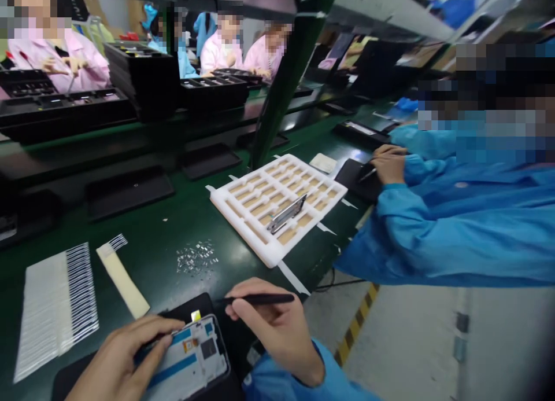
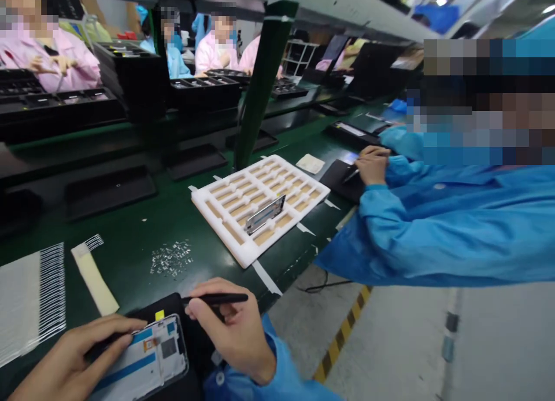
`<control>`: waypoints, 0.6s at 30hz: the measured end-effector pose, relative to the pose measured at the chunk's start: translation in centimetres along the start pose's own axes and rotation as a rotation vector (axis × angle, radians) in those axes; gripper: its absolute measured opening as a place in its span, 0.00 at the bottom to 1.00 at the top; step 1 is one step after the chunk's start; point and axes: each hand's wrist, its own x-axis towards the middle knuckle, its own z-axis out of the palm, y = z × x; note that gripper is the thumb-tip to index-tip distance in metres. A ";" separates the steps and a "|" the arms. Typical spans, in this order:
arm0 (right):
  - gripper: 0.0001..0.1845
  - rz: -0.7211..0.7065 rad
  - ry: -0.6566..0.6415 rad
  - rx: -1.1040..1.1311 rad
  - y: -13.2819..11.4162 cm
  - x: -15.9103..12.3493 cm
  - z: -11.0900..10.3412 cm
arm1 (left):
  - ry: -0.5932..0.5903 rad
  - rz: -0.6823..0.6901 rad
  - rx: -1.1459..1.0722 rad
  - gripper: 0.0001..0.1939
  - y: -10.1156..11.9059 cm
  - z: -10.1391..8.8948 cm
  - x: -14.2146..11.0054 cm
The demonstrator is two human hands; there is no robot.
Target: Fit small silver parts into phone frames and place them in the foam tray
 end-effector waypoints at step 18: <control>0.08 0.043 0.072 -0.282 4.8 2.9 1.2 | -0.042 -0.046 -0.137 0.17 -1.2 1.5 1.0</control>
